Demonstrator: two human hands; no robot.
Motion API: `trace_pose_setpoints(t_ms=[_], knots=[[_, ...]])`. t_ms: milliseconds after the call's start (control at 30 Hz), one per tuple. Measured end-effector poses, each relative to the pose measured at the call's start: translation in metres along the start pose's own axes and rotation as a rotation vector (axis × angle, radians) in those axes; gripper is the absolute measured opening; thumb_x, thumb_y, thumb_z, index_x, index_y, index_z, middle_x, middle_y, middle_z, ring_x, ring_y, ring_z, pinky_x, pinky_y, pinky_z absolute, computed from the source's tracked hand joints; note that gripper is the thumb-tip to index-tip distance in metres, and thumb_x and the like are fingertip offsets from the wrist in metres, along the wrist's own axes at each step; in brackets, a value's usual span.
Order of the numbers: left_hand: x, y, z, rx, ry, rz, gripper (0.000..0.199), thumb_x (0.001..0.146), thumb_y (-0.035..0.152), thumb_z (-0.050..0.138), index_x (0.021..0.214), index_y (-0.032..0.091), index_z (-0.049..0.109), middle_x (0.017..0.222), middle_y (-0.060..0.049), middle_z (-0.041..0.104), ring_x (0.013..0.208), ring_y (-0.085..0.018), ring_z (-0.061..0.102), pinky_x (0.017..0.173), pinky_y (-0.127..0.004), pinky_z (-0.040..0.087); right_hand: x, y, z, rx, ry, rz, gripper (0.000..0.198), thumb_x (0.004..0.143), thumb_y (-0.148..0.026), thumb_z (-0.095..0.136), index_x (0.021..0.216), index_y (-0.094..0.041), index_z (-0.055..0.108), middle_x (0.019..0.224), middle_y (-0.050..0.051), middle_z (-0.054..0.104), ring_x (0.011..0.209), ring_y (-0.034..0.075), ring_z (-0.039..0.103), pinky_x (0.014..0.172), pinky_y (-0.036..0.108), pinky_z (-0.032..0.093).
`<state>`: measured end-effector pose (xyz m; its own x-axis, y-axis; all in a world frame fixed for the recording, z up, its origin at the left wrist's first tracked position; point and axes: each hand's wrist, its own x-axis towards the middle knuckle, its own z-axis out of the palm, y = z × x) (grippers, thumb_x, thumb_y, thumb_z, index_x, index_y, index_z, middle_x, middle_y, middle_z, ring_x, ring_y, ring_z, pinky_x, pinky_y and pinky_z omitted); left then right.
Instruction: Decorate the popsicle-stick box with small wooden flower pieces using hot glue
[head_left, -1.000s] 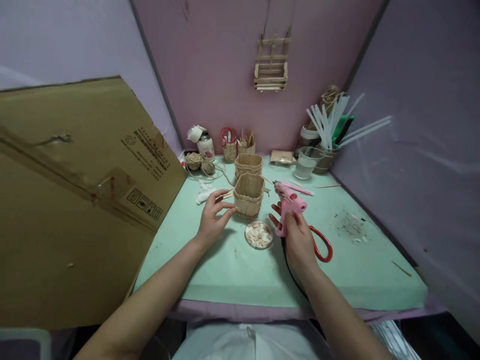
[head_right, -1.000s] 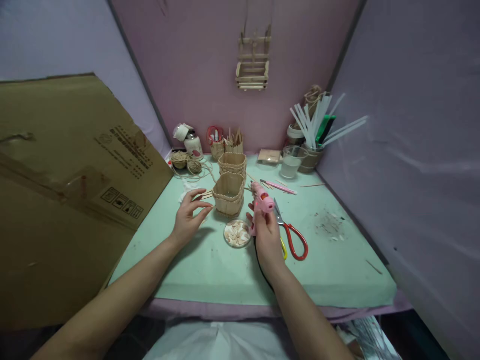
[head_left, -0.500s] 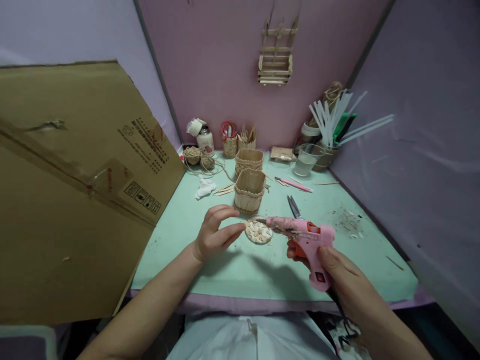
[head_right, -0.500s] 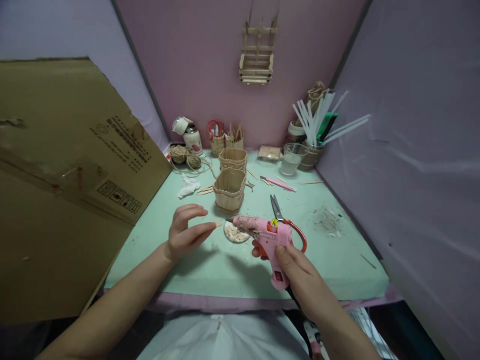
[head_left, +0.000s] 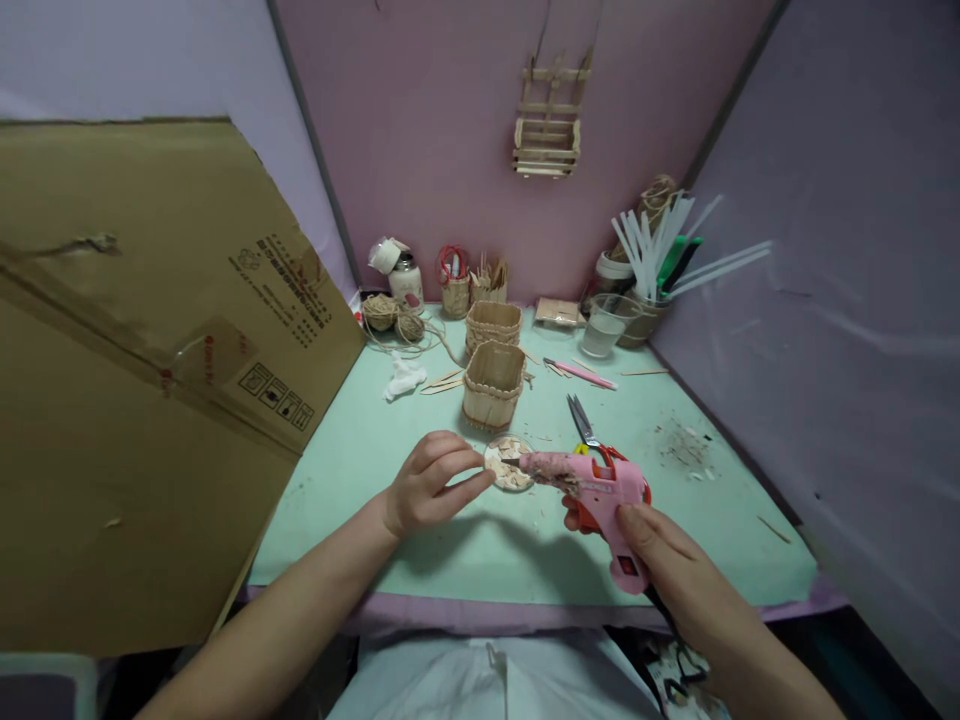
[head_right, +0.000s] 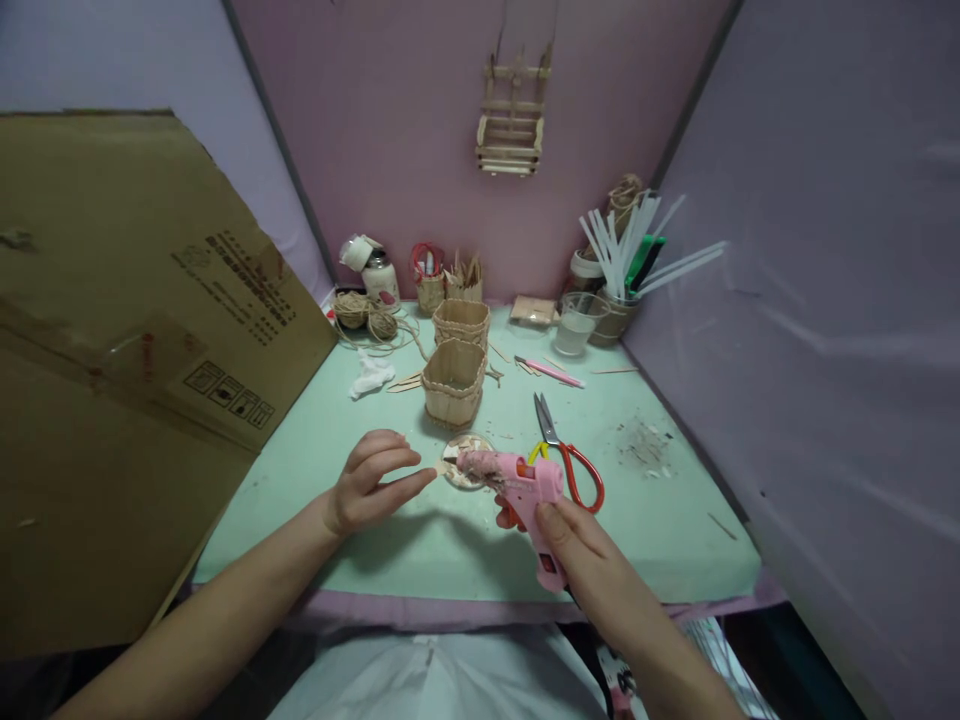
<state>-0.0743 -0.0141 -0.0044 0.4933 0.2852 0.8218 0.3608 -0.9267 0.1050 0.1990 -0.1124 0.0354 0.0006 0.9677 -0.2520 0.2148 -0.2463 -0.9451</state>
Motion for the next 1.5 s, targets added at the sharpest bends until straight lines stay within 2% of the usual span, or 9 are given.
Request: trace_pose_setpoints(t_ms=[133,233,367,467,567,700,900,1100,1500], knots=[[0.002,0.003,-0.002,0.094,0.063,0.049,0.021,0.078,0.015,0.072,0.094,0.029,0.072,0.085,-0.003,0.069,0.083,-0.019,0.063,0.076,-0.035,0.054,0.001,0.010,0.001,0.066,0.041,-0.022,0.061,0.080,-0.074,0.050,0.095,-0.021,0.078,0.102,0.013,0.075,0.093,0.029,0.067,0.074,0.035,0.053],[0.005,0.011,0.000,-0.025,0.136,-0.082,0.022,0.078,0.014,0.071,0.095,0.029,0.071,0.090,-0.004,0.069,0.088,-0.019,0.062,0.079,-0.035,0.052,0.003,0.020,0.004,0.131,0.074,-0.046,0.057,0.082,-0.070,0.052,0.096,-0.021,0.077,0.103,0.014,0.075,0.095,0.029,0.067,0.078,0.036,0.053],[0.016,0.029,0.012,-0.365,0.386,-0.730,0.001,0.080,0.025,0.071,0.078,0.025,0.071,0.085,-0.004,0.065,0.084,-0.019,0.061,0.078,-0.034,0.050,0.004,0.026,0.012,0.212,0.102,-0.127,0.056,0.081,-0.070,0.053,0.093,-0.020,0.076,0.101,0.014,0.075,0.093,0.029,0.068,0.081,0.037,0.054],[0.029,0.042,0.021,-0.828,0.527,-1.279,0.014,0.072,0.033,0.078,0.076,0.022,0.070,0.080,-0.002,0.065,0.076,-0.015,0.060,0.072,-0.028,0.048,0.004,0.023,0.022,0.180,0.113,-0.206,0.053,0.083,-0.067,0.052,0.096,-0.021,0.075,0.100,0.011,0.075,0.076,0.022,0.066,0.065,0.031,0.054],[0.038,0.051,0.023,-1.116,0.610,-1.538,0.026,0.059,0.035,0.085,0.072,0.019,0.069,0.075,-0.001,0.065,0.072,-0.012,0.058,0.063,-0.023,0.043,0.002,0.020,0.031,0.130,0.079,-0.250,0.052,0.086,-0.065,0.049,0.104,-0.023,0.073,0.099,0.009,0.075,0.058,0.017,0.056,0.049,0.026,0.047],[0.041,0.055,0.024,-1.211,0.644,-1.596,0.027,0.056,0.031,0.087,0.070,0.018,0.068,0.073,0.000,0.065,0.068,-0.010,0.056,0.059,-0.021,0.039,-0.002,0.019,0.039,0.098,0.045,-0.257,0.053,0.086,-0.066,0.047,0.107,-0.023,0.073,0.095,0.009,0.075,0.056,0.017,0.055,0.048,0.027,0.048],[0.038,0.056,0.028,-1.007,0.650,-1.583,0.024,0.058,0.034,0.085,0.070,0.019,0.069,0.071,0.001,0.066,0.068,-0.010,0.056,0.063,-0.023,0.039,-0.004,0.019,0.044,0.092,0.078,-0.204,0.057,0.082,-0.069,0.051,0.106,-0.022,0.073,0.099,0.012,0.075,0.068,0.021,0.064,0.055,0.029,0.054],[0.039,0.057,0.029,-0.988,0.661,-1.518,0.024,0.058,0.035,0.085,0.068,0.019,0.070,0.070,0.001,0.067,0.072,-0.013,0.058,0.072,-0.026,0.042,-0.003,0.017,0.047,0.071,0.120,-0.197,0.058,0.078,-0.072,0.054,0.099,-0.023,0.074,0.100,0.013,0.076,0.084,0.027,0.069,0.061,0.032,0.057],[0.035,0.055,0.030,-0.998,0.675,-1.494,0.018,0.061,0.031,0.084,0.069,0.020,0.072,0.070,0.001,0.067,0.071,-0.012,0.057,0.073,-0.025,0.043,-0.003,0.021,0.050,0.100,0.114,-0.170,0.056,0.077,-0.071,0.056,0.100,-0.022,0.072,0.095,0.011,0.075,0.073,0.023,0.066,0.059,0.031,0.057]])
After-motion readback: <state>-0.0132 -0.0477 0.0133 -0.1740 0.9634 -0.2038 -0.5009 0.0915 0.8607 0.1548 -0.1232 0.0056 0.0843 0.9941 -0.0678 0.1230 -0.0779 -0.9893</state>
